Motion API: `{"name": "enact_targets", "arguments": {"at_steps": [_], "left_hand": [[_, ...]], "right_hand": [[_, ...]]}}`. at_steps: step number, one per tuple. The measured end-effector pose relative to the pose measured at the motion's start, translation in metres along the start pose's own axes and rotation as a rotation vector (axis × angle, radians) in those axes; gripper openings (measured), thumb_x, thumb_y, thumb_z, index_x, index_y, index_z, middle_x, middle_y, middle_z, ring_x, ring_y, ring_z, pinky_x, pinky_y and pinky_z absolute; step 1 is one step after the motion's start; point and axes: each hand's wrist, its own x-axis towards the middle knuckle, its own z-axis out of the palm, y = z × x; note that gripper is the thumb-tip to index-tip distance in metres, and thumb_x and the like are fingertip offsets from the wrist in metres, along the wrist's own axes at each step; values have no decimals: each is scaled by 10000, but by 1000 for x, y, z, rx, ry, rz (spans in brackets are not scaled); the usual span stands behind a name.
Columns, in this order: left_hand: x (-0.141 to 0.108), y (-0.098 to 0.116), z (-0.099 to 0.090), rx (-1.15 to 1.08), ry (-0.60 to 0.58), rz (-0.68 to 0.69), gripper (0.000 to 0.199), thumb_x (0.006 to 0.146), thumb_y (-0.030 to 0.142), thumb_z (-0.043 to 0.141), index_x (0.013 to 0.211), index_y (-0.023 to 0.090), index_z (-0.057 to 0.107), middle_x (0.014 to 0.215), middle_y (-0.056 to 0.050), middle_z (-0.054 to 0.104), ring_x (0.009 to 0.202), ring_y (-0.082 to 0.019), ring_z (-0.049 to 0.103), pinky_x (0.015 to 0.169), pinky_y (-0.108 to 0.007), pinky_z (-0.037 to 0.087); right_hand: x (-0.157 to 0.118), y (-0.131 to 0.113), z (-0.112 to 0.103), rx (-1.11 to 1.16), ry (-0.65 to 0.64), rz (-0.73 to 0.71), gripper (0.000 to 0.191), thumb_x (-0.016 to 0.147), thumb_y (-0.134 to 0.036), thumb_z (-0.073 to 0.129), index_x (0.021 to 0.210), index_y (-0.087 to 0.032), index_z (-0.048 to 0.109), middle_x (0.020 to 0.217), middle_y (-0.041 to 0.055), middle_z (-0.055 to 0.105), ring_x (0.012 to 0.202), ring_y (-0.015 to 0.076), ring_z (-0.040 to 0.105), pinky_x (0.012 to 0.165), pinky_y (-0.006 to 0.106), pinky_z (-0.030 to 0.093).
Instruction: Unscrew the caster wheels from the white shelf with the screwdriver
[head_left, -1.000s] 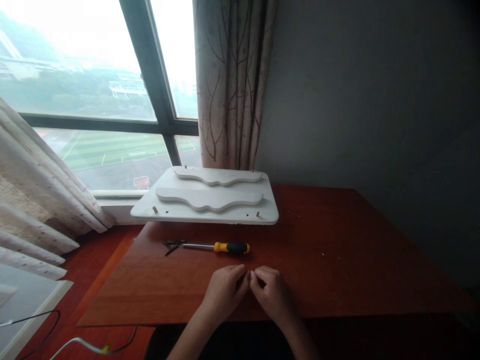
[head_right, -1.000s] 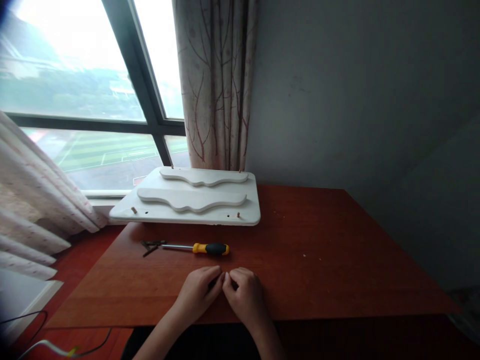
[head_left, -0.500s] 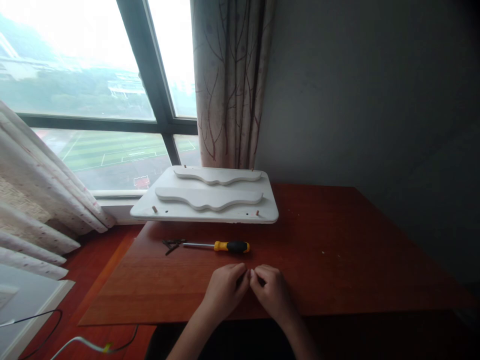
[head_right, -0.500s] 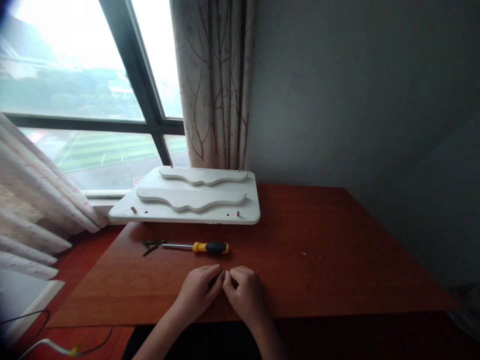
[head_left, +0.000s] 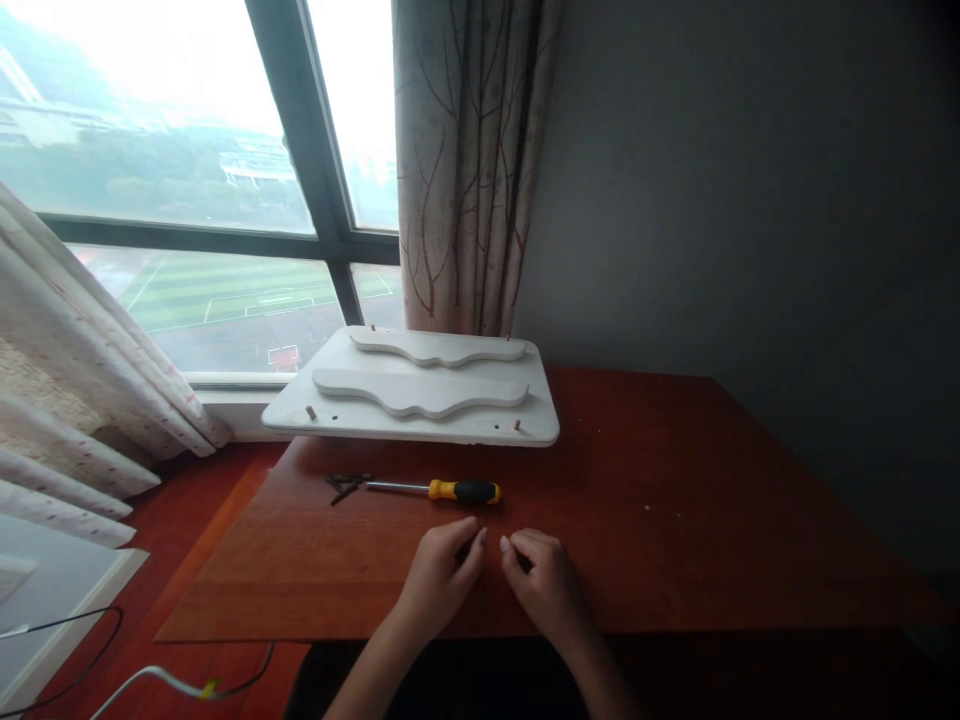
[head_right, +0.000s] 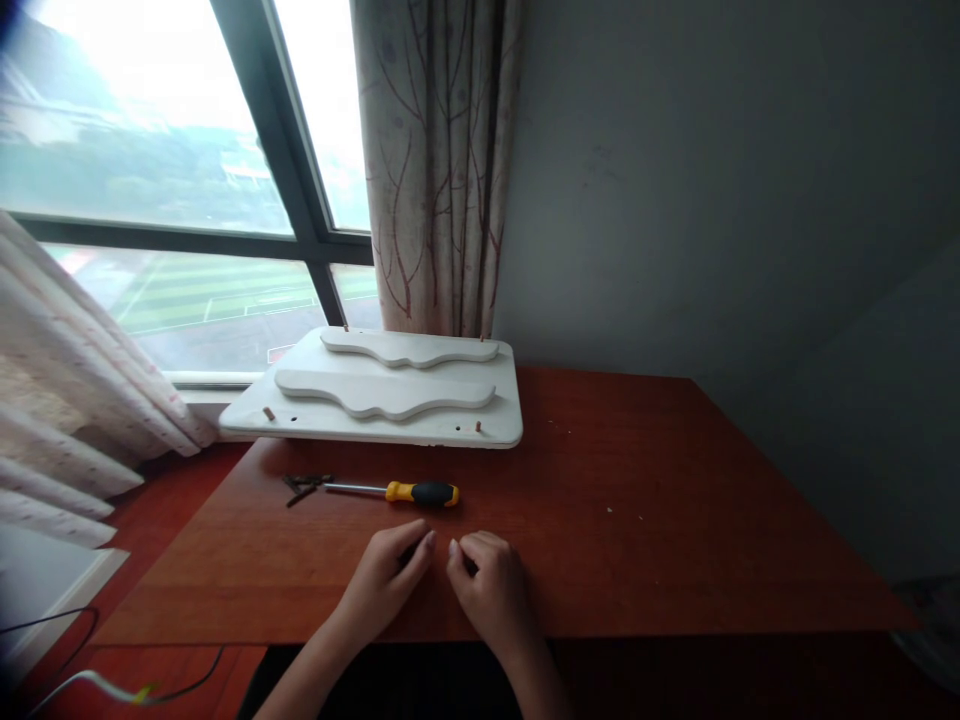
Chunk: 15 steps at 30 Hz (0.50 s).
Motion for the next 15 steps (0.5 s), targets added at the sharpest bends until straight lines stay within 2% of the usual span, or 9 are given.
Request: {"name": "enact_targets", "arguments": {"at_steps": [3, 5, 7, 9, 11, 13, 15], "left_hand": [[0, -8, -20, -81, 95, -47, 350, 980, 364, 440, 682, 182, 467, 601, 29, 465, 554, -108, 442, 559, -225, 348], [0, -19, -42, -65, 180, -77, 248, 961, 393, 493, 908, 173, 594, 756, -1, 596, 667, -137, 551, 633, -231, 423], [-1, -34, -69, -6, 289, -124, 291, 953, 424, 503, 1090, 186, 598, 947, -37, 662, 809, -170, 620, 700, -249, 469], [-2, -50, -94, 172, 428, -193, 316, 943, 455, 511, 1097, 194, 599, 985, -45, 660, 796, -175, 621, 705, -267, 475], [-4, -64, -115, 439, 498, -244, 324, 939, 453, 513, 1127, 205, 600, 1052, -53, 647, 793, -184, 616, 678, -283, 459], [-5, -72, -126, 622, 488, -280, 340, 954, 438, 488, 1190, 212, 582, 1157, -65, 622, 836, -195, 632, 659, -288, 447], [-6, -76, -130, 714, 441, -307, 360, 968, 432, 467, 1238, 213, 562, 1222, -70, 599, 877, -202, 648, 643, -287, 444]], "right_hand": [[1, -3, -5, 97, -19, 49, 418, 980, -317, 436, 581, -200, 391, 580, -19, 471, 571, 108, 440, 582, 255, 300], [1, -3, -9, 226, -15, 102, 429, 996, -369, 432, 606, -195, 467, 613, -7, 524, 600, 116, 488, 600, 241, 348], [3, -1, -12, 350, 22, 152, 402, 1003, -397, 430, 686, -188, 561, 686, 10, 593, 665, 131, 555, 639, 234, 405], [6, 2, -14, 402, 82, 168, 330, 999, -394, 453, 816, -188, 632, 803, 30, 652, 768, 151, 608, 695, 240, 451], [12, 4, -16, 369, 143, 130, 244, 985, -366, 488, 942, -200, 661, 942, 51, 680, 889, 173, 629, 774, 261, 482], [21, 3, -16, 274, 170, 38, 193, 972, -313, 509, 1025, -215, 666, 1058, 67, 675, 1004, 193, 616, 877, 303, 488], [31, -1, -13, 162, 172, -63, 196, 958, -249, 511, 1078, -224, 664, 1124, 77, 659, 1074, 207, 590, 957, 350, 474]]}}
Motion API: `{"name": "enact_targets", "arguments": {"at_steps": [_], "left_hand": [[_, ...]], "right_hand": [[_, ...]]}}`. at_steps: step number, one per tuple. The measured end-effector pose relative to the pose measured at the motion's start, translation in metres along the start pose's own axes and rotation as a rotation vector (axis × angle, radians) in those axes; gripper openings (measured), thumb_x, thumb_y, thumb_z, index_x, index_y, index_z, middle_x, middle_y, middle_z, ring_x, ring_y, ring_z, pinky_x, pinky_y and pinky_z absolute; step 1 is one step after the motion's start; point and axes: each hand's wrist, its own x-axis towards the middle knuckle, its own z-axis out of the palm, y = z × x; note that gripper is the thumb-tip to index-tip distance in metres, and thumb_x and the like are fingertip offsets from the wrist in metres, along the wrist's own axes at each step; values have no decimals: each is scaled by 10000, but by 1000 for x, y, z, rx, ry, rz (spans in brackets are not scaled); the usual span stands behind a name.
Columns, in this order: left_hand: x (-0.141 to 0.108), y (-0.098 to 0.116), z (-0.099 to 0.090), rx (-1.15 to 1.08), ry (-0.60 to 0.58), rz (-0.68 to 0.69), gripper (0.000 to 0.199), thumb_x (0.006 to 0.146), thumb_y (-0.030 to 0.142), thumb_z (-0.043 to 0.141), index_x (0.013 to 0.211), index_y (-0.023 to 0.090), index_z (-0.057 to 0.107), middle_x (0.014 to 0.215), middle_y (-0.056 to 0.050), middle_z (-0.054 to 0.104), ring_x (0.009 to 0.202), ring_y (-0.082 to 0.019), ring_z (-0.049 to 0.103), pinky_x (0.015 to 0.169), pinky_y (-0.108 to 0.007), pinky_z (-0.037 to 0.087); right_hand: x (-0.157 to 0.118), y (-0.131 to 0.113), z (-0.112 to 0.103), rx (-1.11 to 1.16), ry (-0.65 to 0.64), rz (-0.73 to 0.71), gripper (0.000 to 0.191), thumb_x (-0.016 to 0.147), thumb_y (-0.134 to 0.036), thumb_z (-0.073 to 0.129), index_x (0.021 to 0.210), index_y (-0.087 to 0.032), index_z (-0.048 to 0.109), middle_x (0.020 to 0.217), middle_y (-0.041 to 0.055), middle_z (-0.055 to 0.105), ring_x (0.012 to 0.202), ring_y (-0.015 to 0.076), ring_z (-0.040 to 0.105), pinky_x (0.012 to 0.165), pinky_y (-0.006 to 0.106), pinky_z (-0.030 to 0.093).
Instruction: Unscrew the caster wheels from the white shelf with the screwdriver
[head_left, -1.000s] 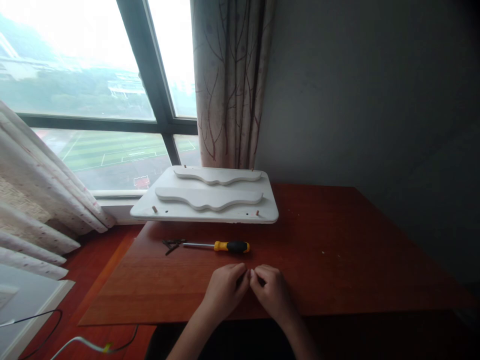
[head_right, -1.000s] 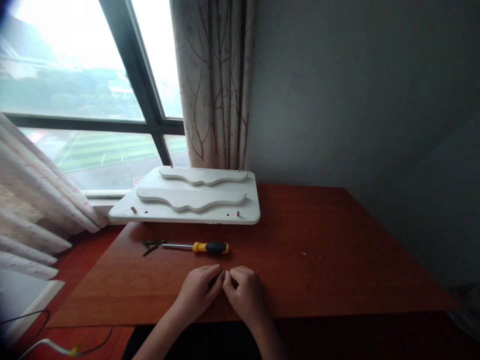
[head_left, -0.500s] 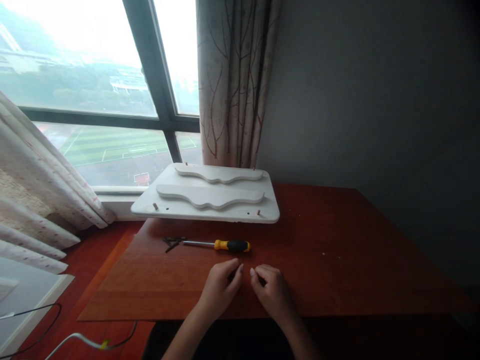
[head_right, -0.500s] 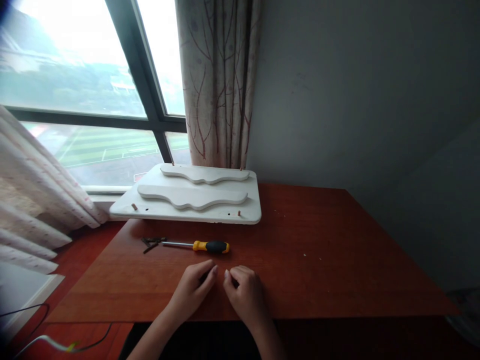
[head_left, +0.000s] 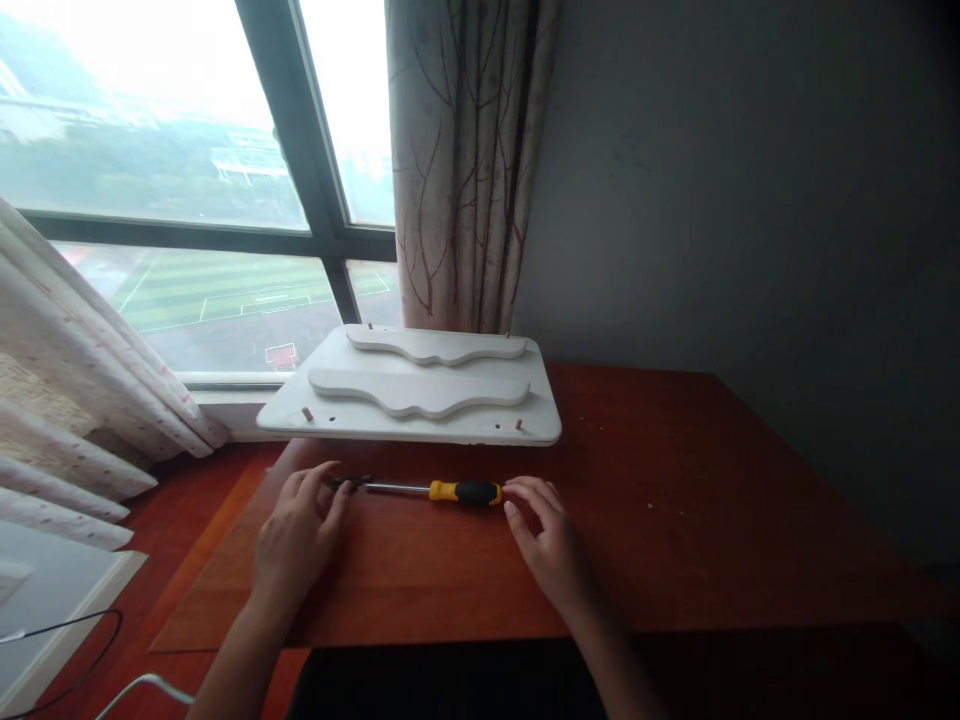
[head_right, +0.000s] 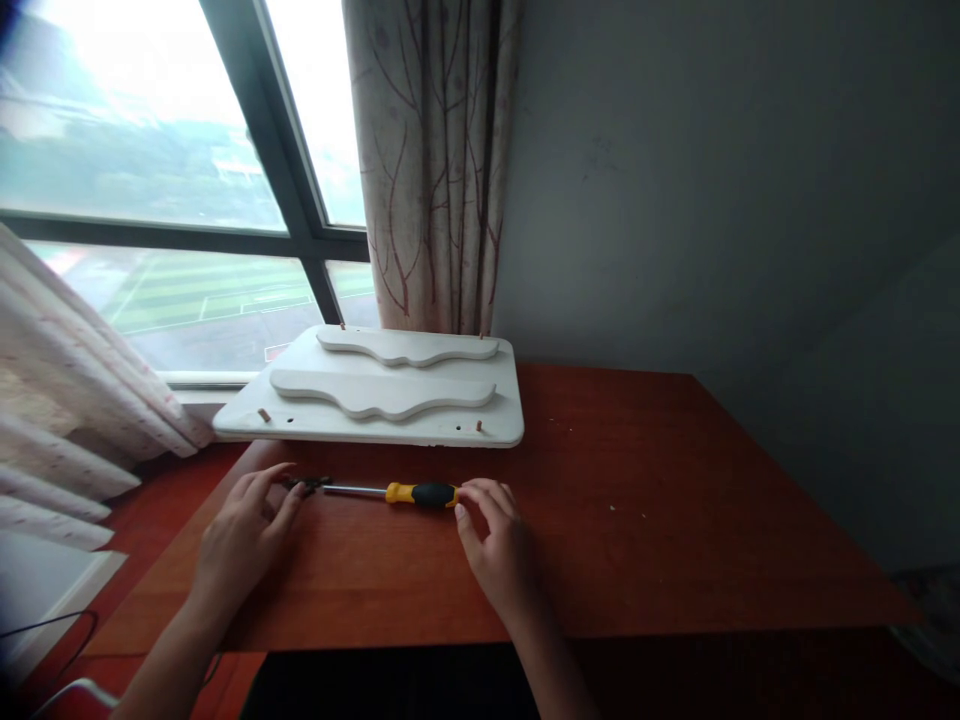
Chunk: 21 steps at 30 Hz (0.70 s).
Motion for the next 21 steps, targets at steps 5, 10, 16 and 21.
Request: {"name": "enact_targets", "arguments": {"at_steps": [5, 10, 16, 21], "left_hand": [[-2, 7, 1, 111, -94, 35, 367, 967, 450, 470, 1247, 236, 576, 1290, -60, 563, 914, -205, 670, 625, -278, 452], [-4, 9, 1, 134, -146, 73, 314, 983, 407, 449, 1207, 255, 608, 1258, -34, 586, 877, -181, 676, 629, -269, 448], [-5, 4, 2, 82, -161, 101, 280, 984, 378, 445, 1160, 255, 625, 1197, -24, 612, 836, -164, 667, 644, -261, 440], [-4, 1, 4, 40, -150, 119, 264, 973, 389, 459, 1127, 253, 625, 1146, -24, 616, 853, -174, 664, 676, -266, 456]], "right_hand": [[19, -7, 24, -203, -94, -173, 320, 885, -199, 596, 1200, -231, 635, 1237, 93, 619, 1151, 242, 549, 1013, 429, 462], [21, -4, 45, -240, -170, -209, 351, 875, -133, 585, 1206, -234, 642, 1272, 90, 608, 1166, 246, 538, 1015, 448, 468], [15, 6, 49, -157, -196, -208, 442, 888, -18, 505, 1233, -260, 640, 1217, 67, 635, 1128, 221, 552, 999, 421, 496], [11, 8, 46, -90, -201, -213, 469, 886, 5, 491, 1228, -278, 641, 1208, 59, 631, 1125, 217, 551, 996, 421, 506]]}}
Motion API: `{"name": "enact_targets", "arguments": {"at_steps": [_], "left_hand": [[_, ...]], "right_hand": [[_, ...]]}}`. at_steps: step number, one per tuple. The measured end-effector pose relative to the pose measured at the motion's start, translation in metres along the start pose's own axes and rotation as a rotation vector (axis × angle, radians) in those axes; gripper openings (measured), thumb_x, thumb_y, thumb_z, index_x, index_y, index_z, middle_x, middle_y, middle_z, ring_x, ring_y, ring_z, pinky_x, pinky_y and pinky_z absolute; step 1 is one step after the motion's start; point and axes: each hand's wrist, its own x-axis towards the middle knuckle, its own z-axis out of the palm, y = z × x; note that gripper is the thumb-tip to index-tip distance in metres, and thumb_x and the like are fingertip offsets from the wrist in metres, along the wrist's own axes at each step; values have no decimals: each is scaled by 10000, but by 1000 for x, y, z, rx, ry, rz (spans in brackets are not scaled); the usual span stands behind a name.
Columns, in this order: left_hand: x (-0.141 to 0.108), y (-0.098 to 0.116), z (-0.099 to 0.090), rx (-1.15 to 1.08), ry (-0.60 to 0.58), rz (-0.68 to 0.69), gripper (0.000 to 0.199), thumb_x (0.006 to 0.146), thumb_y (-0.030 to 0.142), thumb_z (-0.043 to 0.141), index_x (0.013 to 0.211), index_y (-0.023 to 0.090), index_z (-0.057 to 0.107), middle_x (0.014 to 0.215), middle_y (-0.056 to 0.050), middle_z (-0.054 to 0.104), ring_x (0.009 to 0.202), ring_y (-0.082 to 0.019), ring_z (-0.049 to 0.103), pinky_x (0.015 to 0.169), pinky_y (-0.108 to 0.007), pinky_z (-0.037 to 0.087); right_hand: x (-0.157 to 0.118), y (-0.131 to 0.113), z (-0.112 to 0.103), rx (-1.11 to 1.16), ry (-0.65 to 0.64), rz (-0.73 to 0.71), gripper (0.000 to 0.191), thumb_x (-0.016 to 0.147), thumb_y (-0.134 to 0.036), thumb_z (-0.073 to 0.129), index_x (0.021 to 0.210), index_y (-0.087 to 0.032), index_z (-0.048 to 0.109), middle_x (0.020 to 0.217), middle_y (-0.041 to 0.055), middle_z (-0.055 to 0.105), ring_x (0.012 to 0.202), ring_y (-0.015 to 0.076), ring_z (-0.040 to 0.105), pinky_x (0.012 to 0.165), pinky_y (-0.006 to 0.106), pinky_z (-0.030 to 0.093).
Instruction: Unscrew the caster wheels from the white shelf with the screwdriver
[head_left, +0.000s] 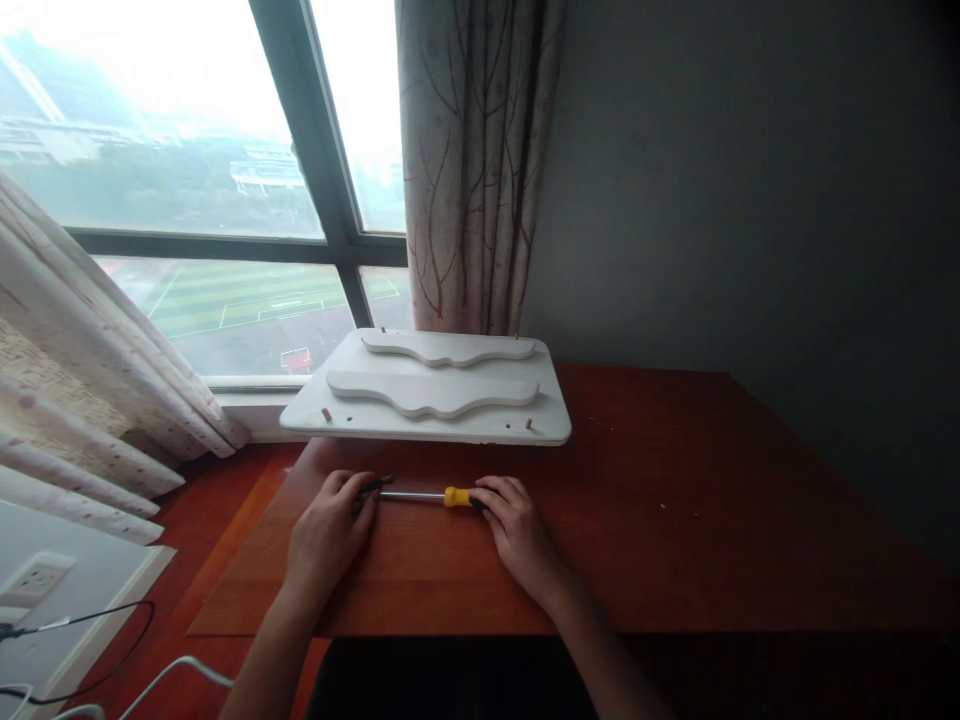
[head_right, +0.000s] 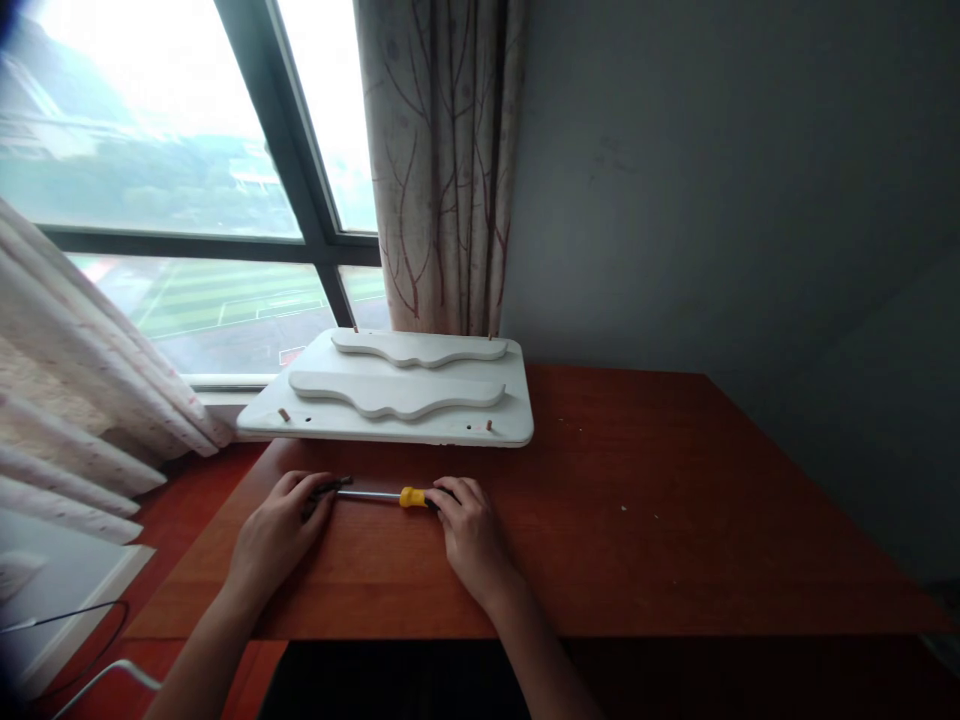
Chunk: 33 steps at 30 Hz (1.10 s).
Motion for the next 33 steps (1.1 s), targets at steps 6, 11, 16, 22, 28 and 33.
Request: {"name": "enact_targets", "arguments": {"at_steps": [6, 11, 16, 22, 28, 33], "left_hand": [[0, -2, 2, -24, 0, 39, 270, 963, 395, 457, 1127, 257, 621, 1114, -26, 619, 843, -176, 665, 675, -267, 468], [0, -2, 0, -48, -13, 105, 274, 961, 408, 441, 1077, 245, 628, 1068, -35, 612, 826, -182, 660, 712, -280, 483], [-6, 1, -3, -83, -78, 136, 272, 959, 416, 437, 1042, 249, 636, 1048, -35, 603, 791, -170, 654, 699, -272, 487], [-16, 14, -5, -60, -133, 147, 258, 974, 370, 417, 1062, 261, 633, 1060, -33, 608, 740, -161, 644, 627, -271, 459], [-23, 22, -3, -59, -133, 151, 250, 977, 359, 418, 1080, 271, 627, 1060, -30, 611, 747, -156, 650, 624, -265, 446], [-30, 33, 0, -56, -117, 149, 242, 981, 366, 418, 1081, 273, 618, 1050, -25, 611, 753, -162, 650, 623, -271, 442]], "right_hand": [[-6, -1, -3, -1, 11, 5, 477, 886, -3, 489, 1232, -296, 636, 1201, 59, 626, 1125, 228, 559, 985, 441, 514], [-12, -2, -9, -39, 8, 4, 449, 894, -11, 494, 1221, -285, 635, 1205, 59, 627, 1112, 219, 566, 972, 426, 519], [-21, -1, -18, -50, 22, 13, 446, 891, -5, 494, 1210, -281, 638, 1202, 62, 628, 1116, 216, 570, 965, 421, 523], [-31, -4, -33, -11, -11, 23, 454, 894, 6, 463, 1190, -289, 641, 1207, 60, 616, 1131, 213, 563, 980, 426, 519], [-42, 1, -45, -25, -40, 24, 471, 893, 3, 445, 1226, -284, 613, 1232, 71, 604, 1165, 226, 547, 1005, 452, 507], [-51, 10, -53, -58, -46, 14, 473, 890, 3, 451, 1236, -280, 605, 1236, 72, 600, 1162, 226, 544, 1007, 456, 504]]}}
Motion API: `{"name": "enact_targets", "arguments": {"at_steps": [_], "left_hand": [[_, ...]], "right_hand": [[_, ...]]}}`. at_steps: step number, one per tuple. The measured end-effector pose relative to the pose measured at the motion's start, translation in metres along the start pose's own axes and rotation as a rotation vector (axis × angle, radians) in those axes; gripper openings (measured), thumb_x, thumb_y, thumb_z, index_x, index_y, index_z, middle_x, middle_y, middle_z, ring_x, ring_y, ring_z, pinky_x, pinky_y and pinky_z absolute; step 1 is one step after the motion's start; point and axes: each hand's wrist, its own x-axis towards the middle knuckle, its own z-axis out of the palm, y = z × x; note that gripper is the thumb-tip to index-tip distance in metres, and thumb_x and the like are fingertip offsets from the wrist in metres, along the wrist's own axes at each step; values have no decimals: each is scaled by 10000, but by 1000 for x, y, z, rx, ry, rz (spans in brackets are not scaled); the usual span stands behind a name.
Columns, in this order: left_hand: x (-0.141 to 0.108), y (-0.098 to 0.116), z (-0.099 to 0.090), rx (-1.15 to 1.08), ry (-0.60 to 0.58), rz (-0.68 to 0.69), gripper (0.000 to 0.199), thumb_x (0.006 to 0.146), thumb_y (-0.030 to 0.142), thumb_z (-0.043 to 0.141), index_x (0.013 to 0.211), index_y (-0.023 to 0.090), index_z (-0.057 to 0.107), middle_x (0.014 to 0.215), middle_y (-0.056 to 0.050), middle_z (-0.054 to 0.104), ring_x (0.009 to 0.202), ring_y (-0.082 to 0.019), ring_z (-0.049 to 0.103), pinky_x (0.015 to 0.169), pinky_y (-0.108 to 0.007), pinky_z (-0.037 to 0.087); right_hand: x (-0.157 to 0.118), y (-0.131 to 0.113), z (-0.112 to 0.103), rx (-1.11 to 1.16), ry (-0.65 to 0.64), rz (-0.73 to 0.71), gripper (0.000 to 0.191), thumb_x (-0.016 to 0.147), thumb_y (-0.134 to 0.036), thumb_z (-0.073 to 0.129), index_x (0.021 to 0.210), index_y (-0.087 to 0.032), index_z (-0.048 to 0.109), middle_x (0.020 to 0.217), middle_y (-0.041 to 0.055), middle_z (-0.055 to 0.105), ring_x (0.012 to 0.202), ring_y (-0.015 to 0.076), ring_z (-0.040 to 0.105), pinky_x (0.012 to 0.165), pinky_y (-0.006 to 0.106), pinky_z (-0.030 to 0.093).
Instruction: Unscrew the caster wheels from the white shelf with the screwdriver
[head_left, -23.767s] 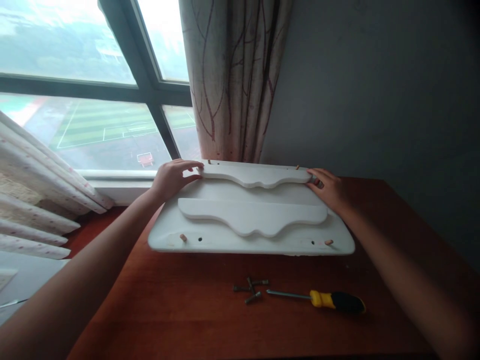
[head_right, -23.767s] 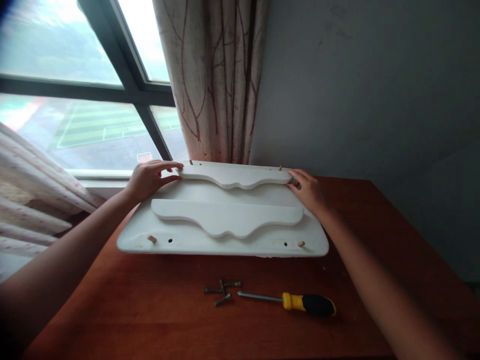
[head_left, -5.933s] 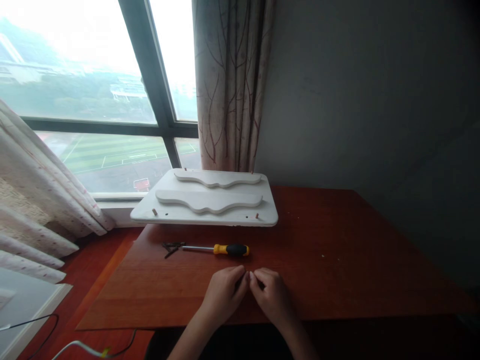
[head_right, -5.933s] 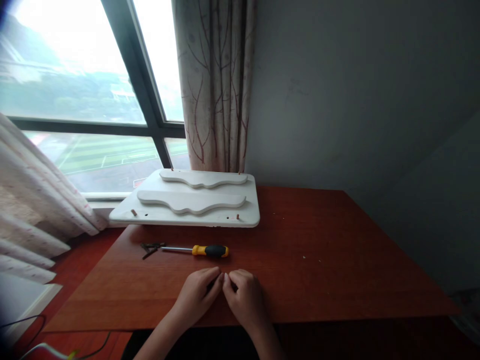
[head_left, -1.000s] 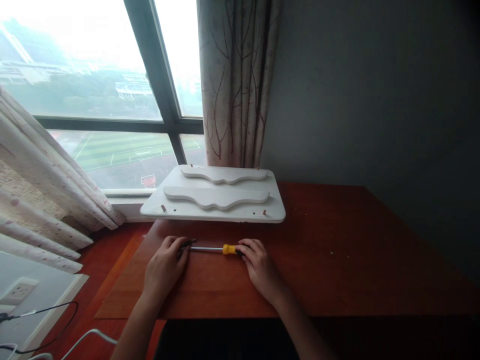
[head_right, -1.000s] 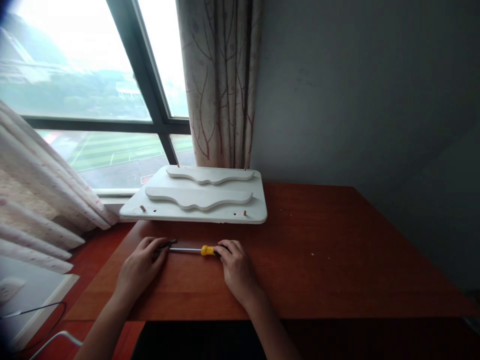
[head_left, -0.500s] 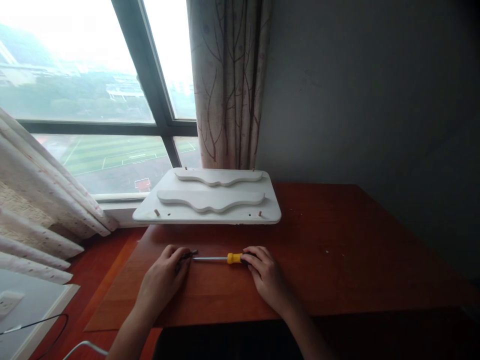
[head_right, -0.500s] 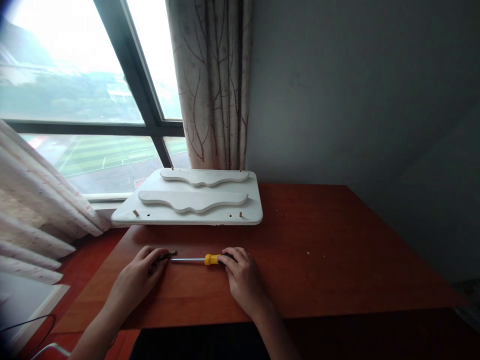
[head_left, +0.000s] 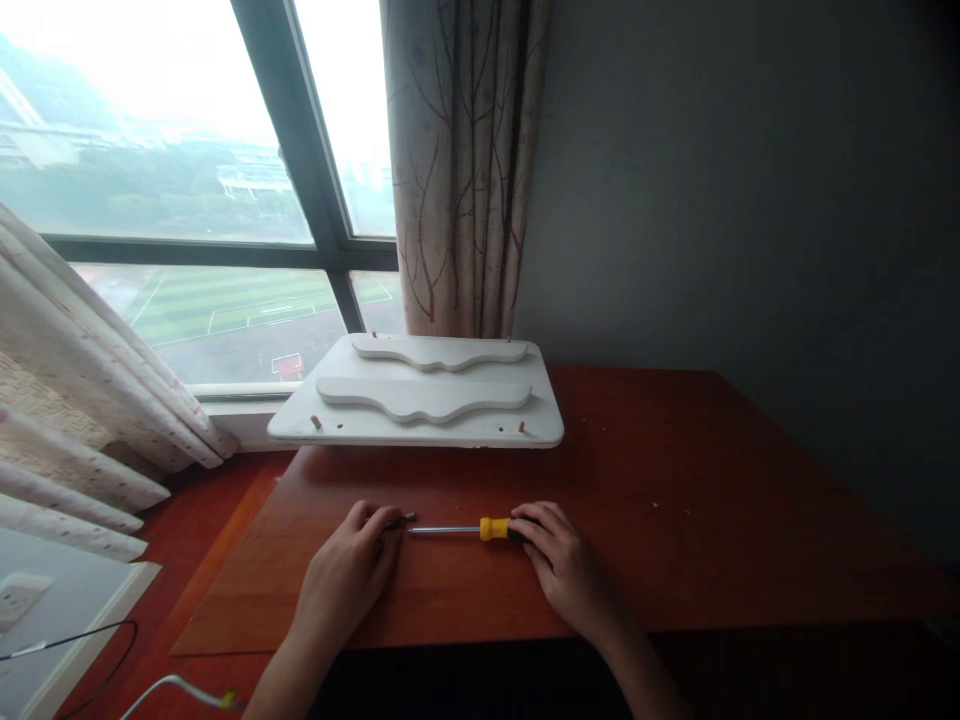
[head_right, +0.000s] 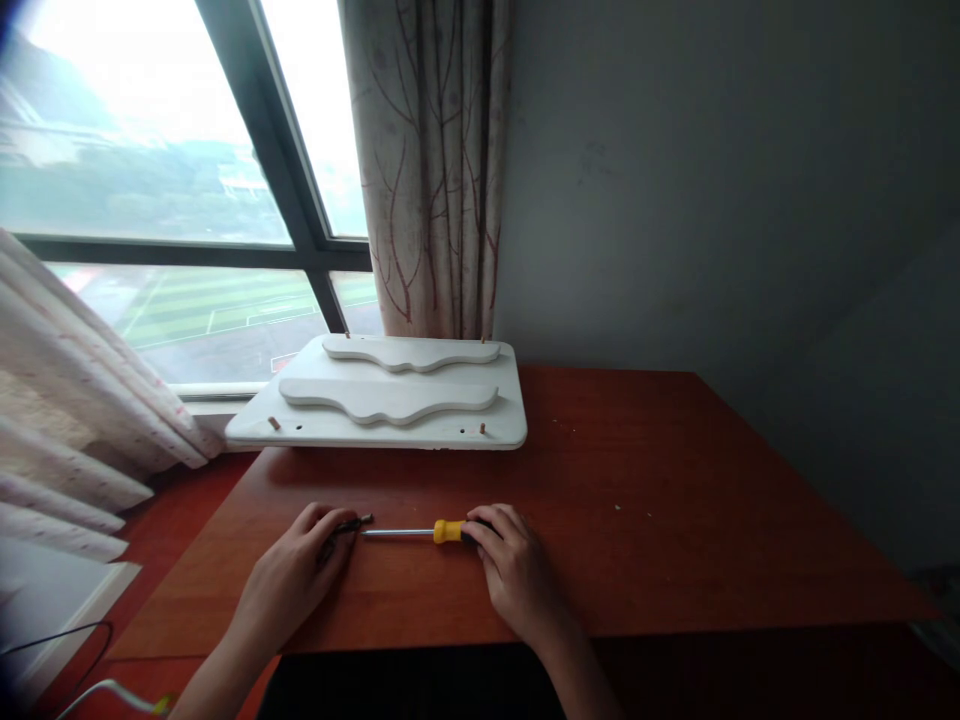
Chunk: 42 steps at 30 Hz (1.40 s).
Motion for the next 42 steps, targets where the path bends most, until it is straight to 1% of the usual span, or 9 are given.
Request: {"name": "enact_targets", "arguments": {"at_steps": [7, 12, 19, 25, 29, 33, 38, 42], "left_hand": [[-6, 5, 6, 7, 39, 29, 246, 982, 360, 420, 1098, 265, 616, 1055, -38, 617, 784, -171, 659, 652, -271, 464], [-12, 13, 9, -15, 39, 51, 252, 984, 355, 420, 1094, 267, 629, 1070, -42, 627, 785, -173, 663, 665, -278, 484], [-12, 20, 10, -27, 52, 83, 247, 973, 334, 429, 1080, 264, 640, 1038, -44, 641, 772, -170, 661, 651, -274, 483], [-15, 26, 12, -36, 55, 114, 230, 968, 308, 444, 1082, 256, 637, 1042, -49, 638, 793, -176, 661, 683, -285, 496], [-18, 31, 16, -29, 75, 122, 230, 957, 286, 459, 1087, 252, 646, 1047, -59, 641, 806, -183, 663, 682, -288, 501], [-19, 33, 18, -25, 85, 114, 228, 959, 293, 463, 1091, 255, 644, 1064, -60, 641, 810, -185, 665, 683, -291, 502], [-20, 34, 15, -38, 96, 111, 216, 974, 328, 452, 1069, 261, 635, 1070, -51, 636, 817, -182, 671, 681, -279, 499], [-20, 37, 13, -30, 100, 110, 208, 974, 329, 453, 1050, 258, 633, 1062, -48, 636, 799, -177, 668, 676, -277, 492]], "right_hand": [[-15, 6, -11, -35, 15, 13, 473, 897, -17, 446, 1248, -290, 608, 1242, 75, 608, 1181, 234, 549, 1009, 459, 511], [-23, 8, -16, -22, 44, 27, 454, 895, -30, 458, 1224, -292, 628, 1230, 75, 618, 1170, 233, 563, 996, 446, 523], [-23, 2, -21, 39, 83, 37, 440, 868, -28, 471, 1178, -284, 648, 1180, 80, 634, 1145, 230, 581, 986, 430, 528], [-23, 0, -22, 72, 45, 63, 460, 847, -8, 463, 1176, -275, 640, 1191, 80, 619, 1151, 224, 574, 1001, 421, 516], [-22, -3, -23, 62, 49, 71, 472, 827, -5, 459, 1170, -273, 642, 1172, 81, 623, 1129, 229, 583, 993, 427, 517], [-21, -4, -23, 59, 66, 69, 493, 786, -2, 470, 1169, -266, 635, 1133, 83, 630, 1098, 236, 593, 973, 426, 525], [-22, -1, -23, 56, 78, 79, 515, 732, 11, 474, 1147, -252, 629, 1106, 80, 624, 1049, 234, 598, 933, 402, 535], [-22, -2, -23, 47, 77, 90, 498, 728, 14, 474, 1124, -243, 632, 1097, 79, 617, 1051, 235, 590, 924, 395, 532]]}}
